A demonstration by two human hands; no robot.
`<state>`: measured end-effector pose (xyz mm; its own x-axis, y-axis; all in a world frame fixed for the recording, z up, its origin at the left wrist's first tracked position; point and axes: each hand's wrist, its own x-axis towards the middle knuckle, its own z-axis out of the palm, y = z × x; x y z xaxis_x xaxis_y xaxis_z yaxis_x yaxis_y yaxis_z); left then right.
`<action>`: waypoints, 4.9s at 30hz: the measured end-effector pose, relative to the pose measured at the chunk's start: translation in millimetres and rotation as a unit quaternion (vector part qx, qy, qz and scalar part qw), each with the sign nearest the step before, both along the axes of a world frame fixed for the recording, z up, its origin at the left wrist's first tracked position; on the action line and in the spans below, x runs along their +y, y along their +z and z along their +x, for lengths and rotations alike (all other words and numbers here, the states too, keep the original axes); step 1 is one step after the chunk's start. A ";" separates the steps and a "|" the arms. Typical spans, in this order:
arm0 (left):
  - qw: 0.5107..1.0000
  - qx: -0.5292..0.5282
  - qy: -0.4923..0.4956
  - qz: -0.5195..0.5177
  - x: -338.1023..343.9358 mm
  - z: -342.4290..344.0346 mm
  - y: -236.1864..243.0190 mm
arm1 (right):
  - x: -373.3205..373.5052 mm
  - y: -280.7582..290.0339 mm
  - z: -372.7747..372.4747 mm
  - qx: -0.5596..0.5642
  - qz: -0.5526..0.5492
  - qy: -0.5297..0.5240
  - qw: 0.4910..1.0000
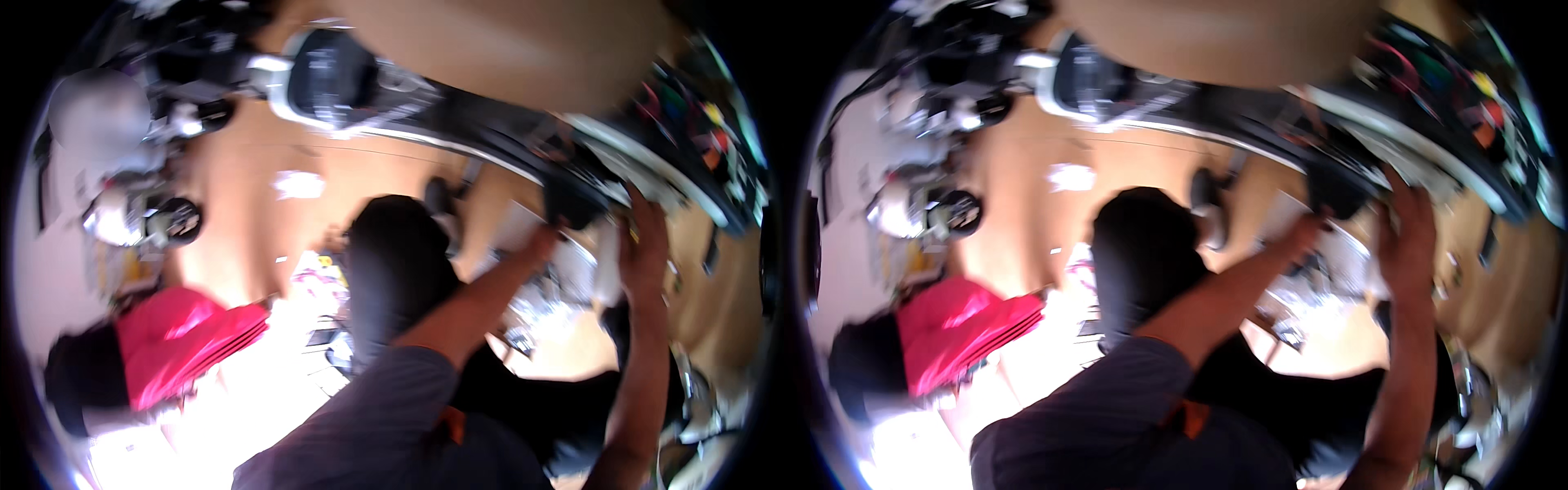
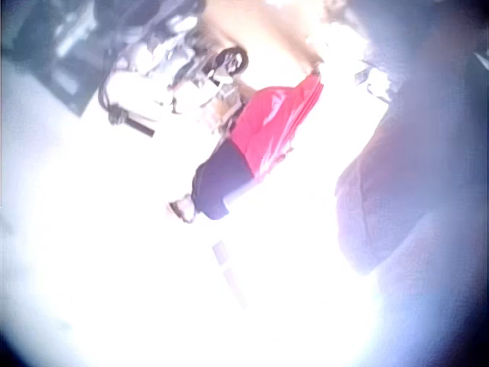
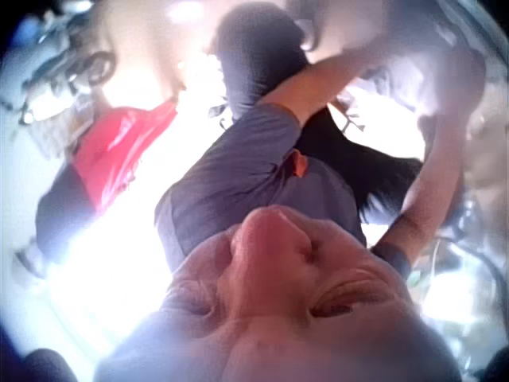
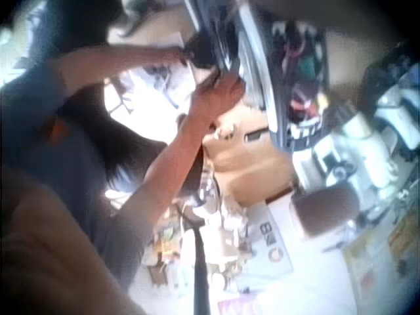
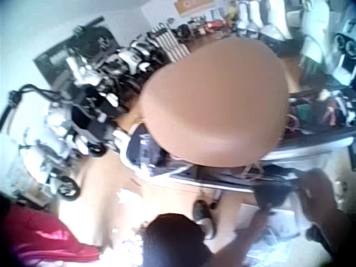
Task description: The person sits on the floor and uses a screwdriver to remove screws from a black plastic cover on a scooter. They then use red scissors to trim a small part of the cover.
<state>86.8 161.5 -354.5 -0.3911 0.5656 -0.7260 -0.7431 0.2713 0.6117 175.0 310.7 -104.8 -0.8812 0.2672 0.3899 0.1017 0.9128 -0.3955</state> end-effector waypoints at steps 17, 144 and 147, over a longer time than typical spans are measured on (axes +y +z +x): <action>0.994 0.111 0.004 -0.002 25.4 5.8 -22.9 | 16.1 -21.1 4.5 -0.087 0.022 -0.067 0.994; 0.974 0.217 0.038 -0.060 8.4 -40.0 -1.3 | 0.8 29.3 4.9 -0.103 -0.002 -0.100 0.990; 0.974 0.206 0.002 -0.089 8.6 -43.5 2.7 | 2.6 27.2 9.6 -0.110 -0.002 -0.103 0.989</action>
<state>43.3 170.1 -351.9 -0.6716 0.4428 -0.5940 -0.4456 0.3991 0.8013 184.6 313.3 -77.6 -0.8716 0.4508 0.1929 0.3695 0.8625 -0.3458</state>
